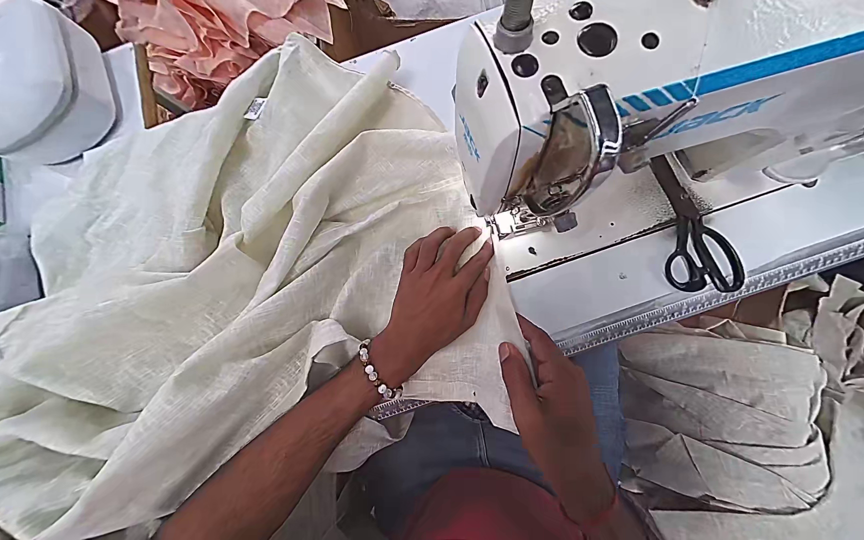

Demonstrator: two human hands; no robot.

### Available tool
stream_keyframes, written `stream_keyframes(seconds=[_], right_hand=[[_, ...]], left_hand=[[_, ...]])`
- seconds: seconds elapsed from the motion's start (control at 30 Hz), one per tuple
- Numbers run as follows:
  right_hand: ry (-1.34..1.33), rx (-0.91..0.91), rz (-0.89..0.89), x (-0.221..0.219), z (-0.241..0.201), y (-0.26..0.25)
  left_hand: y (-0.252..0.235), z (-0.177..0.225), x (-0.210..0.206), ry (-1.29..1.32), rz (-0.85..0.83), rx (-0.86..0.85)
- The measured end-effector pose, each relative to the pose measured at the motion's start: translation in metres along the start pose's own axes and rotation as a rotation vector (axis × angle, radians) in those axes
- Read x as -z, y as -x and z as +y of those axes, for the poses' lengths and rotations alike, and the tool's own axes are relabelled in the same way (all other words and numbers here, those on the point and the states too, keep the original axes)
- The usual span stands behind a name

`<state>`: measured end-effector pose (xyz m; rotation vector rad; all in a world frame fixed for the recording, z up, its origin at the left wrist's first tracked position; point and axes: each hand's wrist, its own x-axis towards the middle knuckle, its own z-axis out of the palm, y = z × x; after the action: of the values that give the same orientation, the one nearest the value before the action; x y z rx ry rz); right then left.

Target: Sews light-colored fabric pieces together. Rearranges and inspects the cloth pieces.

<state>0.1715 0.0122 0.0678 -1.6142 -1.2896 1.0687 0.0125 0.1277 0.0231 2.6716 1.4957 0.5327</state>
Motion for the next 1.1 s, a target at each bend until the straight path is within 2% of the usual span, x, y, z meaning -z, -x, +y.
stream_keyframes(seconds=[0.2,0.73,1.0,1.1], right_hand=[[0.192,0.038,0.036,-0.004,0.005,-0.022],[0.460,0.094,0.175,-0.015,0.009,-0.062],[0.502,0.080,0.231,-0.026,0.005,-0.095],[0.524,0.114,0.265,-0.030,0.002,-0.106]], left_hand=[[-0.001,-0.005,0.001,-0.021,0.031,-0.030],[-0.009,-0.016,0.004,-0.002,0.038,-0.130],[-0.023,-0.033,0.010,0.037,0.056,-0.279],[-0.017,-0.022,0.009,0.051,0.017,-0.217]])
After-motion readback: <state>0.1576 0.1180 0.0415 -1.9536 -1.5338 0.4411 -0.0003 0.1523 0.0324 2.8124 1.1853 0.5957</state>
